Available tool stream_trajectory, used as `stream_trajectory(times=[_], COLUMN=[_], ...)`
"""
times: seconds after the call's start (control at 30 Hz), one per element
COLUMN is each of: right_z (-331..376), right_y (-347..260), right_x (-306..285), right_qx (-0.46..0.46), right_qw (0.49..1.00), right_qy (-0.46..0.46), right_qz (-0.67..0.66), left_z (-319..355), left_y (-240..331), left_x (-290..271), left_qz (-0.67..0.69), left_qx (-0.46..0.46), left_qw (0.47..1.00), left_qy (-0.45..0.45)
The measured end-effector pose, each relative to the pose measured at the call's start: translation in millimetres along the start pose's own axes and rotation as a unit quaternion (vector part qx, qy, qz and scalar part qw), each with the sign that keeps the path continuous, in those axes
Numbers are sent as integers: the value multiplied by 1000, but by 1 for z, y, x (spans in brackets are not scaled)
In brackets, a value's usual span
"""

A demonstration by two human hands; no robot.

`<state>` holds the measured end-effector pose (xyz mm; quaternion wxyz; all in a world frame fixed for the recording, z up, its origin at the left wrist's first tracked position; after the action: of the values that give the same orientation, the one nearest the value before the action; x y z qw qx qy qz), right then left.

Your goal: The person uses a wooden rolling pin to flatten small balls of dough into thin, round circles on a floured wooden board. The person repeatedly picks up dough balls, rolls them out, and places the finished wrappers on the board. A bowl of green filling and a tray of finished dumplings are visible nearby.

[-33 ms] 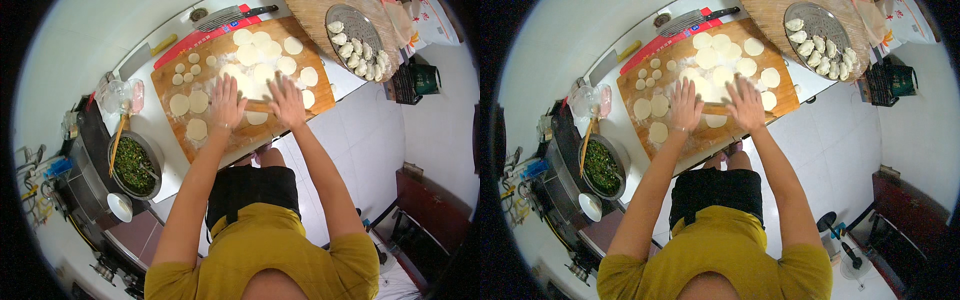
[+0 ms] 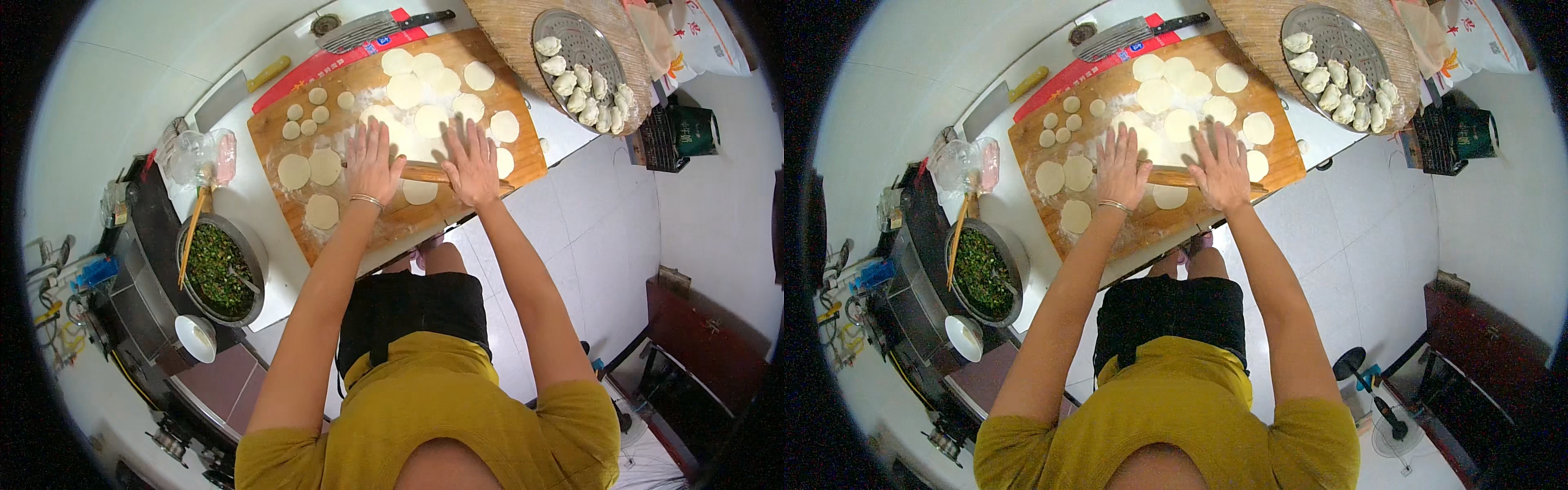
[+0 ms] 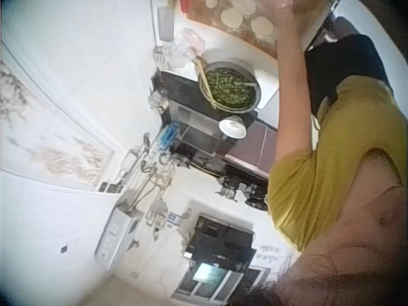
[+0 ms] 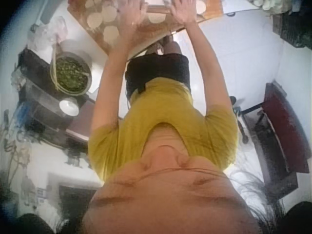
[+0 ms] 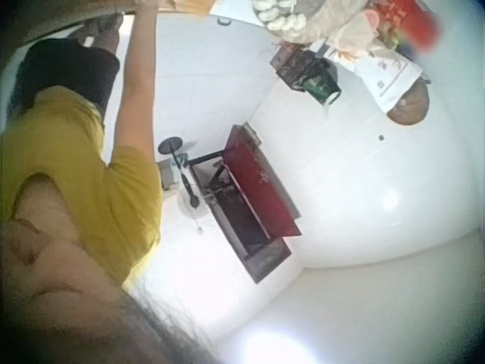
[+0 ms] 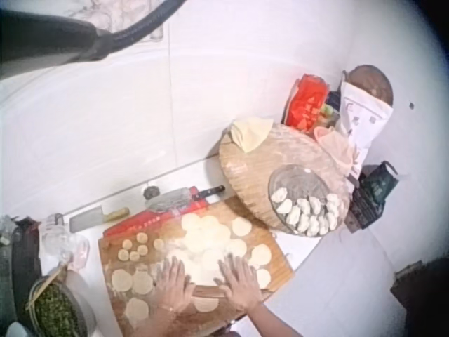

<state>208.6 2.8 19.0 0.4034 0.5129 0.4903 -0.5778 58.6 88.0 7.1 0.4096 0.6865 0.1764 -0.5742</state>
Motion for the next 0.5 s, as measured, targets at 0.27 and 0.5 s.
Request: stream_trajectory(times=[0.27,0.5], right_z=[55,33], right_y=[-19,25], right_x=[5,1], right_qx=[-75,11], right_qw=[993,983], right_qy=[-65,12], right_qz=[-70,-183], left_z=[67,6], left_y=[0,14], left_x=[5,-45], left_qz=[19,91], left_qx=[2,56], left_qw=[999,988], left_qy=[-38,109])
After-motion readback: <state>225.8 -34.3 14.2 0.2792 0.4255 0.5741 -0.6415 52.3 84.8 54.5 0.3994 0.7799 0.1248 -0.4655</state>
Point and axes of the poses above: each hand's wrist, its own z-axis away from the middle knuckle, its own x-axis out of the palm, y = z × x, the point moved 10 cm from there along -z, towards the middle knuckle, and after that the axes turned 2 degrees about -y, right-handed, at the moved point
